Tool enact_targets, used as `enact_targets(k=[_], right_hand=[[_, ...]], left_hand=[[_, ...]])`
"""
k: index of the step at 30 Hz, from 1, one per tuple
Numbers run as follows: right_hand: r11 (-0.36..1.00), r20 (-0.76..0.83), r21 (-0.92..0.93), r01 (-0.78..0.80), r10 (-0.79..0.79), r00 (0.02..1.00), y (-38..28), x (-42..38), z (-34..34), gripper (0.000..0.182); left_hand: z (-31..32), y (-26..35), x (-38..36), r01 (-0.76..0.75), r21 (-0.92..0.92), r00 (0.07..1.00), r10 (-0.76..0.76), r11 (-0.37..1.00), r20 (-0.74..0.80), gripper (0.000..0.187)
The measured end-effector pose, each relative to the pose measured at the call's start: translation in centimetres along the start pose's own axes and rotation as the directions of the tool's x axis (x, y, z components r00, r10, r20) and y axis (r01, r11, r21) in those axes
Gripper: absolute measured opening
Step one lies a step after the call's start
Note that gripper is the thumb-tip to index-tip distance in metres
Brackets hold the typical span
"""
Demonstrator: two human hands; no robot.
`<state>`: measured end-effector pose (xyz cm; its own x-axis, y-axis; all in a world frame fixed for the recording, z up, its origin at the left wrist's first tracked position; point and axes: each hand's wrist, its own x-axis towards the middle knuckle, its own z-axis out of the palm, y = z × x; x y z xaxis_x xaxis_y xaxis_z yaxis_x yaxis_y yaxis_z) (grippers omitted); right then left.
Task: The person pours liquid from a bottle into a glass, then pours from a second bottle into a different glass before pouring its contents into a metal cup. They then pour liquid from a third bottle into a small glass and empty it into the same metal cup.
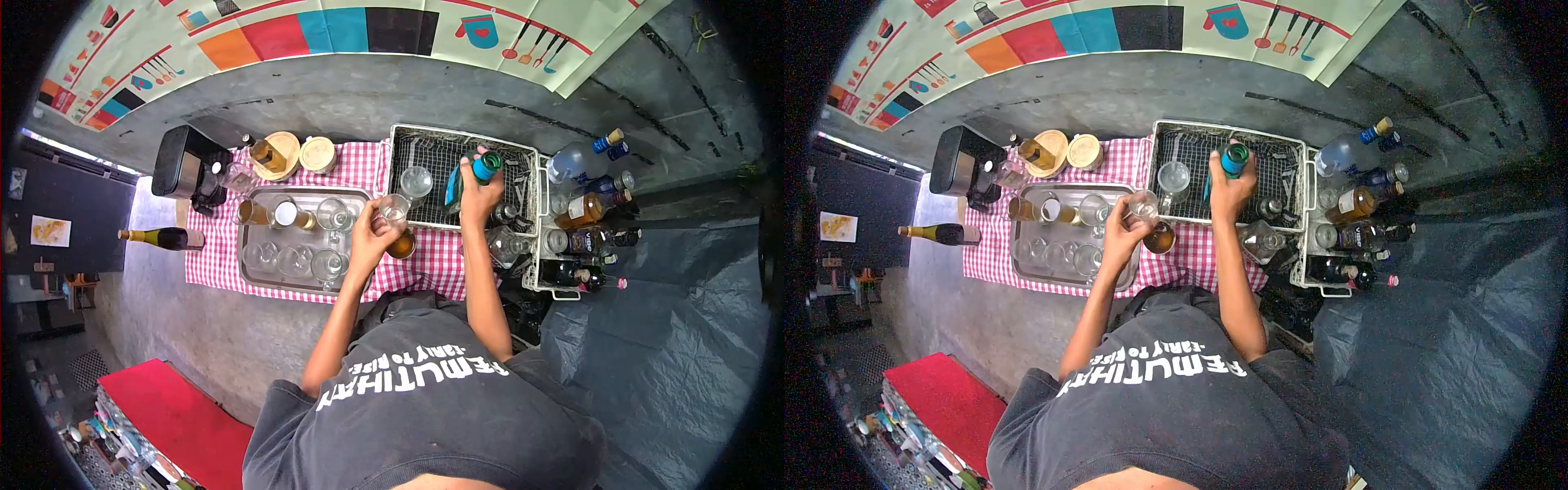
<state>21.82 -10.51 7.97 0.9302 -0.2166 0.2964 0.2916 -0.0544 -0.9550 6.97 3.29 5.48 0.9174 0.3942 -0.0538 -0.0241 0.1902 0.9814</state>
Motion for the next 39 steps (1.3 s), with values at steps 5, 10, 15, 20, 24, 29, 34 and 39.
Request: enact_targets(k=[5,10,15,20,24,29,34,39], right_hand=[[0.993,0.208,-0.100,0.058,-0.036,0.978,-4.7,0.0,-1.2,0.025],[0.984,0.406,-0.072,0.163,-0.121,0.906,-7.7,-1.0,-2.9,0.031],[1.000,0.625,-0.018,-0.013,0.022,0.780,-9.6,-2.0,-6.0,0.022],[0.988,0.758,0.029,-0.155,0.079,0.647,-10.9,-3.6,-8.7,0.019],[0.981,0.819,-0.049,-0.189,0.148,0.555,-11.0,-5.0,-10.3,0.017],[0.974,0.800,-0.212,-0.073,0.216,0.559,-9.2,-6.8,-11.1,0.027],[0.910,0.771,-0.408,-0.071,0.385,0.508,-7.9,-8.5,-11.7,0.032],[0.871,0.759,-0.483,-0.092,0.469,0.452,-5.5,-10.0,-12.9,0.038]], left_hand=[[-0.2,0.1,-0.5,-0.010,-0.020,1.000,0.010,1.000,0.010,0.048],[-0.1,1.2,-1.1,-0.012,-0.016,1.000,0.012,1.000,0.002,0.049],[-0.2,1.9,-1.9,-0.013,0.045,1.000,0.013,0.999,0.005,0.049],[-0.2,1.9,-2.9,0.001,-0.039,1.000,-0.001,0.999,-0.017,0.047],[0.4,2.2,-4.2,-0.034,-0.032,0.999,0.034,0.999,-0.016,0.046],[1.7,0.4,-5.4,-0.010,-0.033,0.999,0.011,0.999,0.032,0.050],[2.4,-0.6,-6.6,-0.003,0.081,0.997,-0.003,0.997,0.077,0.055],[2.8,-1.9,-7.1,0.008,0.203,0.992,-0.033,0.979,0.121,0.056]])
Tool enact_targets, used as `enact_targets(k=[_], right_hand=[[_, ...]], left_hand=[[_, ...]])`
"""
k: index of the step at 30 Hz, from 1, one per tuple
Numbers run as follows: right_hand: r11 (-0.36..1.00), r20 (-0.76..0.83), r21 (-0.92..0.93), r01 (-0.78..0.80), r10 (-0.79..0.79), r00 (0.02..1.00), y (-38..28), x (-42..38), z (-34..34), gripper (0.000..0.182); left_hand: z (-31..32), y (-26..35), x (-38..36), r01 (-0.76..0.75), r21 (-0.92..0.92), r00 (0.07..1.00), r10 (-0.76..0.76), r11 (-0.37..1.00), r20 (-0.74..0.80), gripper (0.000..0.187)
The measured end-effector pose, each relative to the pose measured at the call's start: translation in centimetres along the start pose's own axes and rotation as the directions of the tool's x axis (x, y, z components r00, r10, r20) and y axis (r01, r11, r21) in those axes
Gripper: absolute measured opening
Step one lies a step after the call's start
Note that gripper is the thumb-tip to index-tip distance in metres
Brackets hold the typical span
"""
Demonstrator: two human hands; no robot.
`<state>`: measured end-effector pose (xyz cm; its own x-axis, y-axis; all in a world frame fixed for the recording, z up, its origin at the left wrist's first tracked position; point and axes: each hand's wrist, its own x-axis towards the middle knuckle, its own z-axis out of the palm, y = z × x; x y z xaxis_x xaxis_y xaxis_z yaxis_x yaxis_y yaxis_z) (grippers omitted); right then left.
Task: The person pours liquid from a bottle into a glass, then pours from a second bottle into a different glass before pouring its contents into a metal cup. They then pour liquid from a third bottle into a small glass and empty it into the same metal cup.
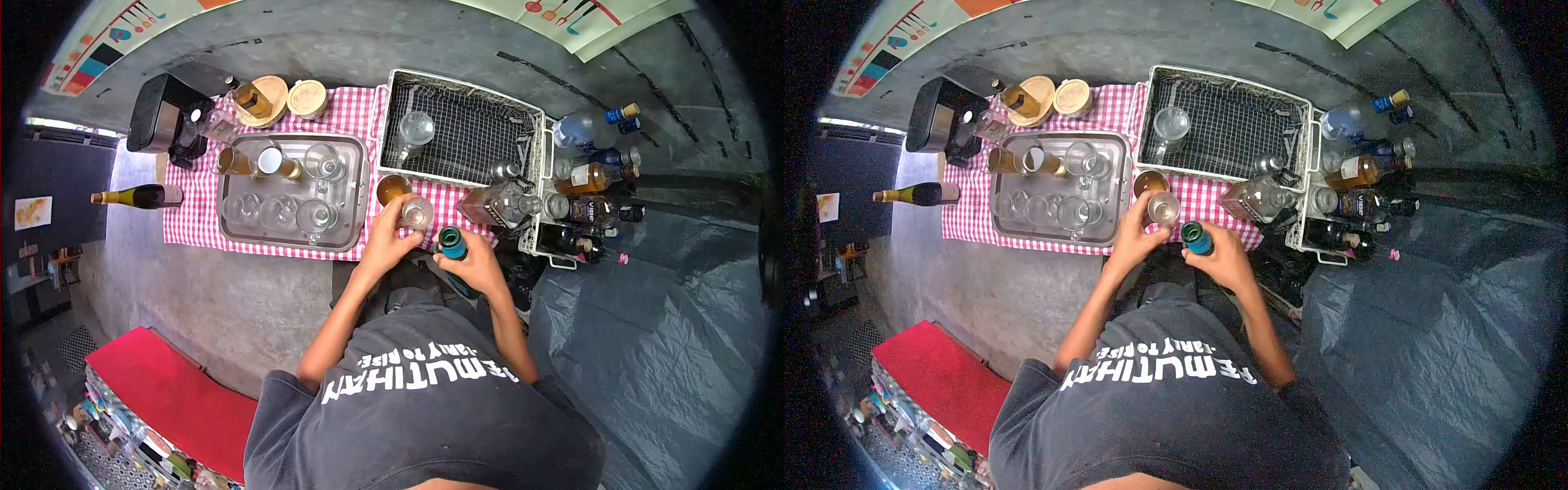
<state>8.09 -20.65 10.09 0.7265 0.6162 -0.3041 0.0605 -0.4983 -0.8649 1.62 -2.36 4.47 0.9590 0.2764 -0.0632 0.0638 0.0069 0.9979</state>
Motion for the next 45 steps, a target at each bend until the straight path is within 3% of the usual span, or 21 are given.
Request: enact_targets(k=[5,7,12,15,18,20,27,29,45], right_hand=[[0.998,0.053,-0.042,-0.035,0.037,0.998,0.5,-0.4,1.2,0.037],[0.999,0.033,-0.043,0.020,-0.018,0.999,1.7,-0.6,1.8,0.039],[0.997,0.043,-0.076,0.015,-0.012,0.999,1.3,-0.3,1.6,0.041],[0.992,0.066,-0.059,-0.116,0.120,0.991,1.0,0.0,1.2,0.045],[0.987,0.074,-0.085,-0.136,0.142,0.987,1.3,-0.1,1.2,0.044],[0.996,0.047,-0.078,-0.046,0.049,0.998,1.8,-0.3,1.3,0.037],[0.979,0.067,-0.164,-0.118,0.131,0.989,3.4,-0.7,1.1,0.035],[0.973,0.112,-0.154,-0.175,0.193,0.975,3.5,-0.7,0.8,0.045],[0.948,0.100,-0.235,-0.213,0.242,0.965,4.2,-1.8,0.6,0.040]], left_hand=[[0.3,-0.4,-0.2,-0.012,-0.004,1.000,0.012,1.000,0.029,0.056],[0.5,-0.7,-0.2,0.000,-0.016,0.999,0.001,1.000,0.032,0.056],[0.5,-0.7,-0.1,-0.043,0.111,0.997,0.035,0.993,0.072,0.055],[0.7,-1.3,-0.1,-0.092,0.171,0.995,0.083,0.981,0.062,0.055],[0.7,-1.4,-0.1,-0.111,0.189,0.993,0.100,0.976,0.068,0.056],[0.9,-1.4,-0.1,-0.114,0.179,0.993,0.105,0.977,0.062,0.056],[1.9,-1.5,-0.6,-0.148,0.256,0.988,0.151,0.955,0.007,0.056],[2.0,-1.7,-0.7,-0.149,0.243,0.989,0.150,0.959,0.015,0.056],[2.8,-1.6,-1.9,-0.140,0.227,0.990,0.142,0.964,0.006,0.050]])
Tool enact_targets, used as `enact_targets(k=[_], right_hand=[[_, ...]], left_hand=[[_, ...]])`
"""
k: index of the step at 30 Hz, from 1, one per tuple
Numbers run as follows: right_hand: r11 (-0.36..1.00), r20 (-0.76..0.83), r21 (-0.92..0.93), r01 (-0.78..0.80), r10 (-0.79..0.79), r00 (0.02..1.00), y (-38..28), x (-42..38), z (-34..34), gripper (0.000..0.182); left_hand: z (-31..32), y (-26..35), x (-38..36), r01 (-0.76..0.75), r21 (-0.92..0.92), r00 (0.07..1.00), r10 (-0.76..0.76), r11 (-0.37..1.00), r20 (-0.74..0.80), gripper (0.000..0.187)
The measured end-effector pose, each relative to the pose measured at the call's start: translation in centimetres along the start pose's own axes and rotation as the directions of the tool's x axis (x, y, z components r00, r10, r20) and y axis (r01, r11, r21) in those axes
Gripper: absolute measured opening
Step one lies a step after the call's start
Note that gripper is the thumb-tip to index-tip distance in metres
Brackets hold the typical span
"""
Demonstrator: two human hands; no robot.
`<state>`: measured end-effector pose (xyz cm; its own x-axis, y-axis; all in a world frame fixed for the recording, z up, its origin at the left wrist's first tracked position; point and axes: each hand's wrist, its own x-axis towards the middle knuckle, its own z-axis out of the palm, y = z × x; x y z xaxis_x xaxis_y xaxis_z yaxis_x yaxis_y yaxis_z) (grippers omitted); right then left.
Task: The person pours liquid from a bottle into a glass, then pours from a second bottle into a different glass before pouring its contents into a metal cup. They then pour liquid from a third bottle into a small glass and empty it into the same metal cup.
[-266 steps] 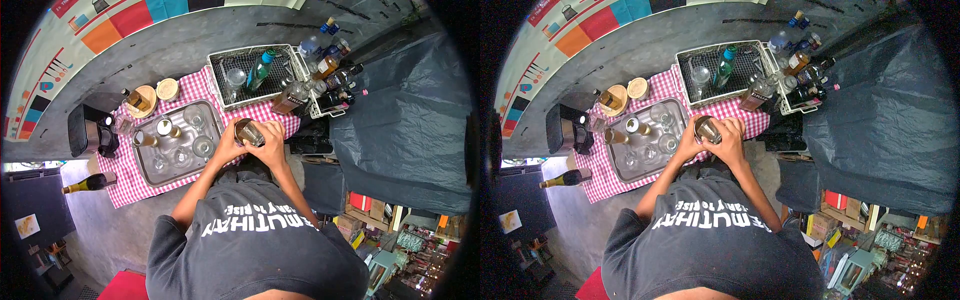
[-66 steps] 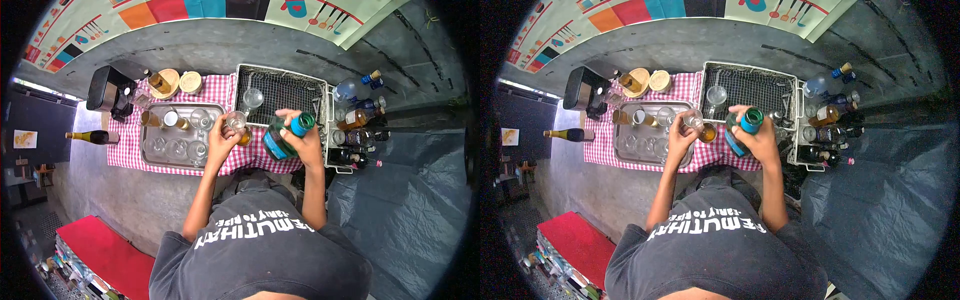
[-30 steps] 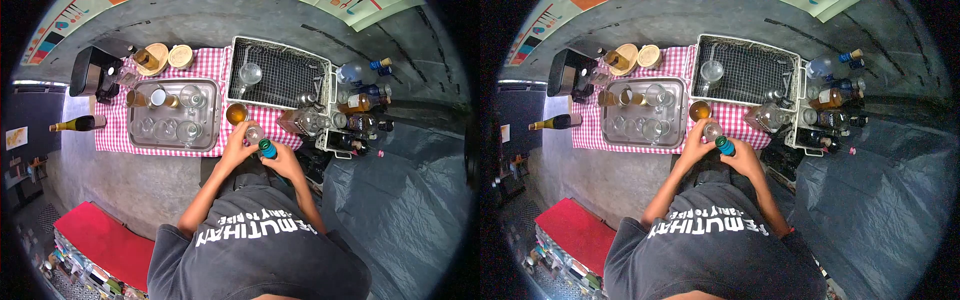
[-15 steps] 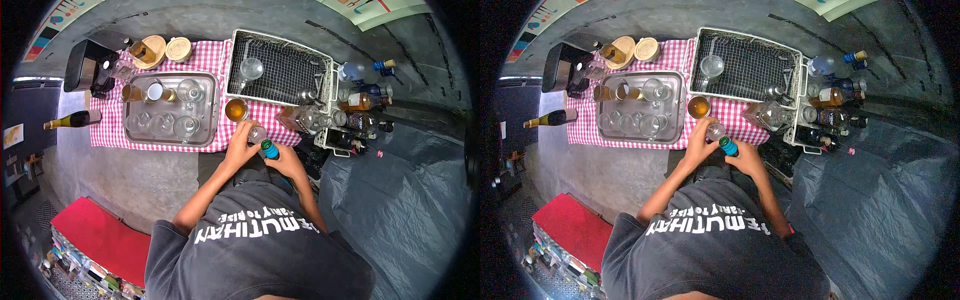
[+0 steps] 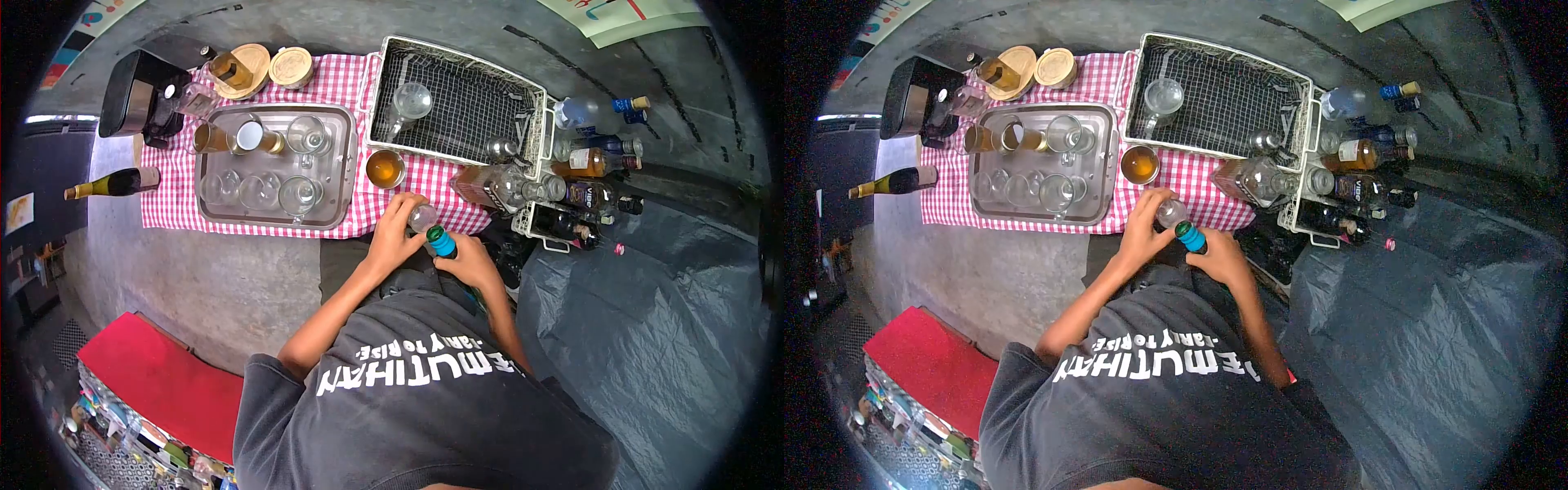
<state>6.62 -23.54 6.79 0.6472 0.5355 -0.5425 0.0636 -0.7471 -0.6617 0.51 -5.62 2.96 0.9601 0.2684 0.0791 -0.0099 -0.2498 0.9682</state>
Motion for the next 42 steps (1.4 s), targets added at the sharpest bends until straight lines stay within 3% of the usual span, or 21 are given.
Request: enact_targets(k=[10,12,38,42], right_hand=[[0.998,0.072,-0.048,-0.031,0.035,0.997,-0.7,0.2,0.1,0.038],[0.998,0.072,-0.049,-0.029,0.033,0.997,-0.4,0.3,0.1,0.038],[0.984,0.211,-0.149,-0.100,0.131,0.969,-0.5,0.4,-0.3,0.038],[0.991,0.218,-0.125,-0.054,0.081,0.973,0.0,0.5,-0.2,0.037]], left_hand=[[-0.2,-0.5,-0.8,-0.002,0.011,1.000,0.002,1.000,-0.023,0.050],[-0.1,-0.6,-0.9,0.062,0.000,0.998,-0.062,0.998,-0.005,0.052],[0.8,-2.0,-1.7,-0.010,-0.029,1.000,0.010,1.000,-0.012,0.051],[0.7,-2.2,-1.9,0.017,-0.014,1.000,-0.016,1.000,0.010,0.051]])
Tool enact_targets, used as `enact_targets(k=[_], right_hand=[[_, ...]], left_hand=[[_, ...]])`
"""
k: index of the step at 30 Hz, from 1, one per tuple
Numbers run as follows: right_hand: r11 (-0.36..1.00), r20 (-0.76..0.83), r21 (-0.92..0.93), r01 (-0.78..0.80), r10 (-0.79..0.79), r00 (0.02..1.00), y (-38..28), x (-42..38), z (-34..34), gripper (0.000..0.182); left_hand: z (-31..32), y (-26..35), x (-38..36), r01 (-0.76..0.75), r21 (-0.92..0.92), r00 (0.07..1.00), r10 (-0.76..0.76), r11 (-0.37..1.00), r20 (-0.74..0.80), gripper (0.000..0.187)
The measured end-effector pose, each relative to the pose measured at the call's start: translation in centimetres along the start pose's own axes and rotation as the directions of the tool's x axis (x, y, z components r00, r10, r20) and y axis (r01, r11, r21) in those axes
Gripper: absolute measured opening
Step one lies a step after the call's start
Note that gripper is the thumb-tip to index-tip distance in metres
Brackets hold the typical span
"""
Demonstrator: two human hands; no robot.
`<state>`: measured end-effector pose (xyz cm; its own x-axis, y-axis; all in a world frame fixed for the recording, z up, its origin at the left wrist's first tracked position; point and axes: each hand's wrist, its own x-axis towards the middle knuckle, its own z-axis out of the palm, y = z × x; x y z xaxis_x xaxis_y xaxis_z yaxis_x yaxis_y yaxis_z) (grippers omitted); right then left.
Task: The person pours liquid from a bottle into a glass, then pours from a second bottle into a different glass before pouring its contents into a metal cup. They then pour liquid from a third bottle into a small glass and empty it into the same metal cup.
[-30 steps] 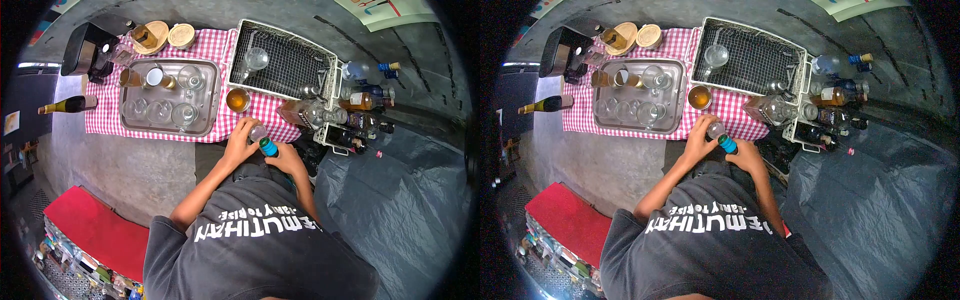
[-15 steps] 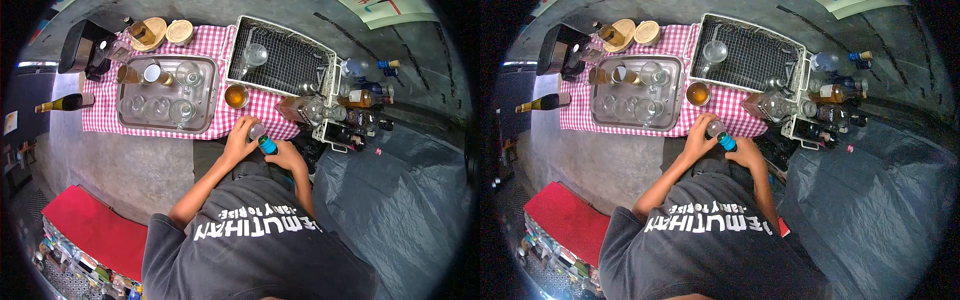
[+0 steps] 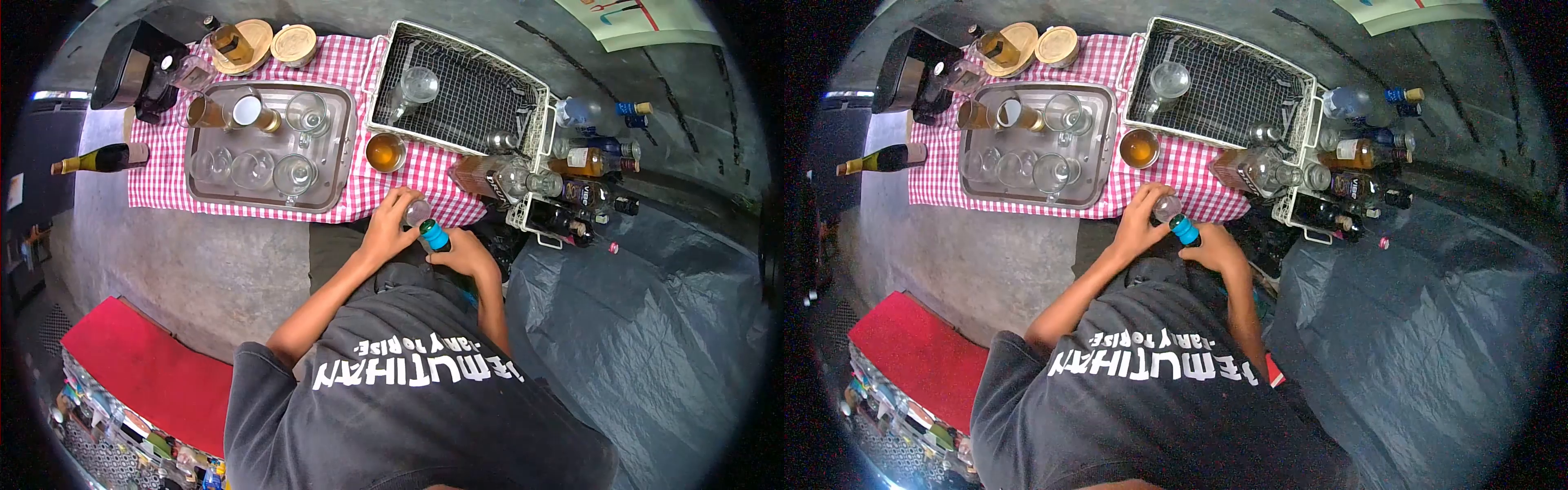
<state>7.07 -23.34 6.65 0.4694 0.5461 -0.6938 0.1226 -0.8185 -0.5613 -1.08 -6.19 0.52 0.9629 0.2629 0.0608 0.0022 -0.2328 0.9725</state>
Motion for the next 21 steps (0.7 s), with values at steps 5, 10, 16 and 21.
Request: enact_targets(k=[5,10,16,21], right_hand=[[0.994,0.078,0.034,-0.105,0.102,0.992,-0.1,0.5,0.2,0.047],[0.995,0.105,0.025,-0.101,0.098,0.990,-0.9,0.5,-0.3,0.048],[0.992,0.143,0.003,-0.128,0.127,0.982,-2.1,0.3,-1.0,0.048],[0.992,0.149,-0.001,-0.126,0.125,0.981,-1.5,0.6,-0.8,0.049]], left_hand=[[-0.1,-0.1,-0.2,0.012,-0.019,1.000,-0.012,1.000,0.002,0.052],[-0.3,-0.1,-0.2,0.012,-0.029,1.000,-0.011,1.000,0.011,0.052],[-0.5,-0.2,-0.1,0.037,-0.009,0.998,-0.037,0.999,0.050,0.054],[-0.5,-0.2,0.1,0.047,-0.034,0.998,-0.045,0.998,0.050,0.052]])
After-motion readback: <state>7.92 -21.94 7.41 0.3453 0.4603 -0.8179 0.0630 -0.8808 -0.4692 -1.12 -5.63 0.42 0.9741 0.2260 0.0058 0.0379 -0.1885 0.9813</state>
